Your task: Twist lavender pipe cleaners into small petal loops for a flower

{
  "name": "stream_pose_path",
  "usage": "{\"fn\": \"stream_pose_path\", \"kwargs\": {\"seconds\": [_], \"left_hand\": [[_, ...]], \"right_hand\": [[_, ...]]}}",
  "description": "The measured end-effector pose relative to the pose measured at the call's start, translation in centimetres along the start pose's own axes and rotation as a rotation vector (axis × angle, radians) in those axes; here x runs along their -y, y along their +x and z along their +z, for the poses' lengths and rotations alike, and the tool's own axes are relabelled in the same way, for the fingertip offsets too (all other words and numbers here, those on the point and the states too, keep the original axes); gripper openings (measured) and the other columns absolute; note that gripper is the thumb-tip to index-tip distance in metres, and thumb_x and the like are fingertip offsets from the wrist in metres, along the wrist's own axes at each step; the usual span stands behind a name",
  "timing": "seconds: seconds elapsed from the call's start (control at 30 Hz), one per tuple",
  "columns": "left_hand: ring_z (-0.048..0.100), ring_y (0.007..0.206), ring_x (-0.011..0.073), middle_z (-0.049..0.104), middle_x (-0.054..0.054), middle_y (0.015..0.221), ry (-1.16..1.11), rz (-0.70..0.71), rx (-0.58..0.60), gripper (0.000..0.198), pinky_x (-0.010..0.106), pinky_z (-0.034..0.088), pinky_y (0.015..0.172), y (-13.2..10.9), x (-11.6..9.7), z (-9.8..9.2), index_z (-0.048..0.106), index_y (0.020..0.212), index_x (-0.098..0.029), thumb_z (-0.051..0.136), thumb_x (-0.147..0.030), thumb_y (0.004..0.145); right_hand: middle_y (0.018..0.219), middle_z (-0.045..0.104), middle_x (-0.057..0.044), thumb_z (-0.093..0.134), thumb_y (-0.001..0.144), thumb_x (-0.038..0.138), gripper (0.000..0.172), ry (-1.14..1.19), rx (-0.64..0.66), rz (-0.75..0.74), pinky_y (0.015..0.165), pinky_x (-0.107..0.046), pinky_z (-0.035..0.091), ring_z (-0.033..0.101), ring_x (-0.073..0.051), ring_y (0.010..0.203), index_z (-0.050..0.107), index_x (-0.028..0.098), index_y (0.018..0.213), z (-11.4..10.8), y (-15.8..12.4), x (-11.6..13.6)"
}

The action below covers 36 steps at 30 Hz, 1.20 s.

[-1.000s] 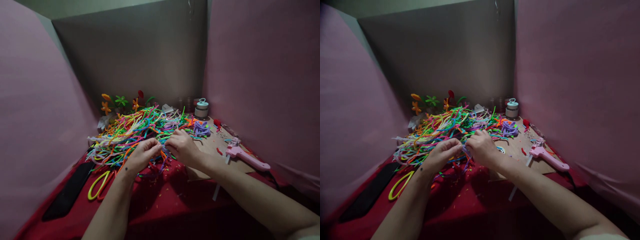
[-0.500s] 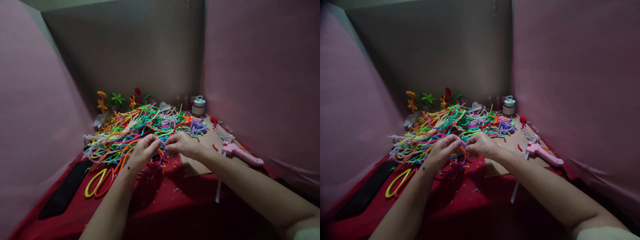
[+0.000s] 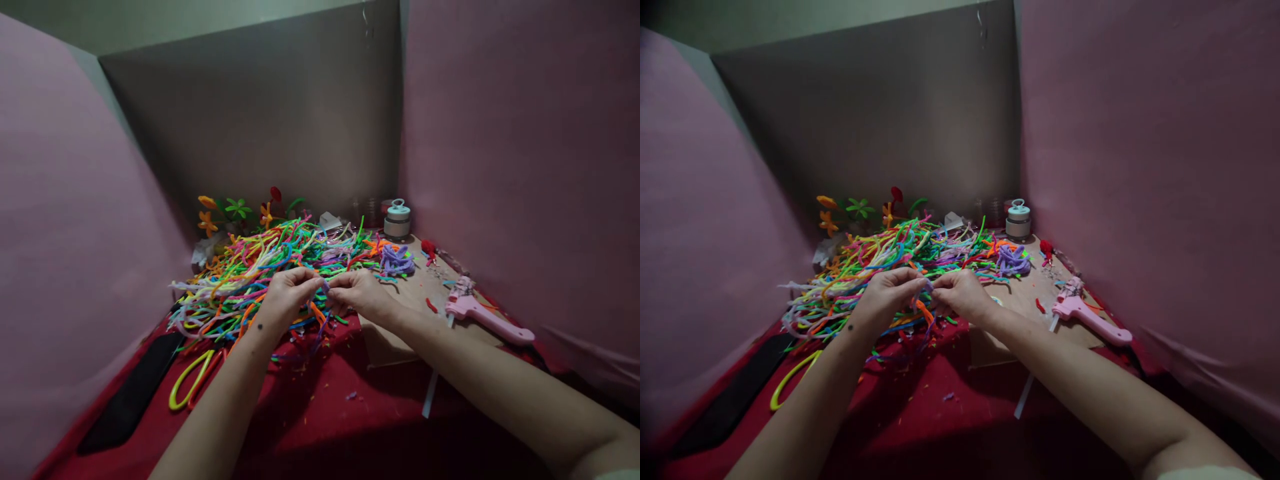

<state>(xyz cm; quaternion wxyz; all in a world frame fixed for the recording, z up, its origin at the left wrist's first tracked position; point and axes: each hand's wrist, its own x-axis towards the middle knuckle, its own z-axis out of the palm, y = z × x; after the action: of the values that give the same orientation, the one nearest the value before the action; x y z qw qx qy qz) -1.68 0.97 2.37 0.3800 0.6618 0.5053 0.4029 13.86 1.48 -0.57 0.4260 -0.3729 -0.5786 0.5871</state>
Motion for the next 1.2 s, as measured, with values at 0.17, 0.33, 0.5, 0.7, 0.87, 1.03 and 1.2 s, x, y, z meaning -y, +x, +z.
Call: {"fn": "stream_pose_path", "kwargs": {"seconds": [0.17,0.33,0.5,0.7,0.87,1.03,1.2], "left_hand": [[0.030,0.037,0.0037,0.041,-0.007,0.044,-0.231,-0.108,0.041,0.021,0.019,0.020,0.038,0.6,1.2,0.3,0.056,0.064,-0.015,0.065,-0.033,0.065],[0.028,0.035,0.0034,0.040,-0.008,0.042,-0.287,-0.099,0.035,0.018,0.019,0.018,0.037,0.7,2.0,0.7,0.055,0.064,-0.015,0.063,-0.031,0.067],[0.030,0.038,0.0028,0.041,-0.007,0.046,-0.350,-0.050,0.020,0.018,0.018,0.020,0.038,0.6,2.2,0.4,0.054,0.065,-0.015,0.063,-0.030,0.068],[0.028,0.037,0.0020,0.039,-0.008,0.047,-0.408,-0.061,0.018,0.017,0.017,0.020,0.037,0.7,3.0,-0.3,0.054,0.069,-0.015,0.063,-0.030,0.069],[0.027,0.035,0.0019,0.039,-0.008,0.046,-0.427,-0.057,0.054,0.016,0.017,0.019,0.036,0.8,3.6,-0.2,0.053,0.070,-0.015,0.062,-0.029,0.070],[0.030,0.037,0.0024,0.039,-0.007,0.046,-0.418,-0.052,0.120,0.017,0.017,0.021,0.038,-0.1,2.9,0.1,0.055,0.069,-0.014,0.063,-0.029,0.070],[0.033,0.040,0.0022,0.043,-0.006,0.052,-0.392,-0.084,0.155,0.018,0.016,0.024,0.040,-0.7,1.9,0.8,0.057,0.073,-0.015,0.065,-0.031,0.069]], "right_hand": [[0.051,0.061,0.003,0.060,0.060,0.017,0.008,0.108,0.054,-0.001,0.044,-0.019,0.046,0.055,-0.008,0.041,0.063,0.013,0.066,0.1,0.3,-1.1],[0.052,0.060,0.003,0.061,0.059,0.017,0.011,0.171,0.090,-0.007,0.043,-0.021,0.048,0.056,-0.009,0.041,0.061,0.012,0.069,0.2,0.4,-1.8],[0.060,0.063,0.000,0.059,0.070,0.025,0.019,0.126,0.115,0.007,0.043,-0.021,0.049,0.059,-0.010,0.043,0.062,0.013,0.084,-0.2,-0.2,-0.6],[0.068,0.067,-0.005,0.063,0.069,0.026,0.020,0.204,-0.050,-0.137,0.051,-0.025,0.051,0.061,-0.013,0.053,0.064,0.014,0.086,-2.0,-1.9,1.6],[0.085,0.065,-0.005,0.049,0.078,0.031,0.020,0.508,-0.168,-0.293,0.048,-0.019,0.044,0.056,-0.008,0.061,0.065,0.019,0.080,-5.7,-1.8,2.6],[0.067,0.062,-0.004,0.057,0.072,0.031,0.018,0.170,-0.170,-0.257,0.045,-0.022,0.038,0.050,-0.010,0.053,0.065,0.016,0.073,-5.5,-1.5,2.7],[0.047,0.046,0.002,0.058,0.070,0.032,0.024,-0.414,0.070,-0.175,0.042,-0.021,0.024,0.034,-0.006,0.045,0.062,0.013,0.056,-2.6,-1.3,1.7]]}}
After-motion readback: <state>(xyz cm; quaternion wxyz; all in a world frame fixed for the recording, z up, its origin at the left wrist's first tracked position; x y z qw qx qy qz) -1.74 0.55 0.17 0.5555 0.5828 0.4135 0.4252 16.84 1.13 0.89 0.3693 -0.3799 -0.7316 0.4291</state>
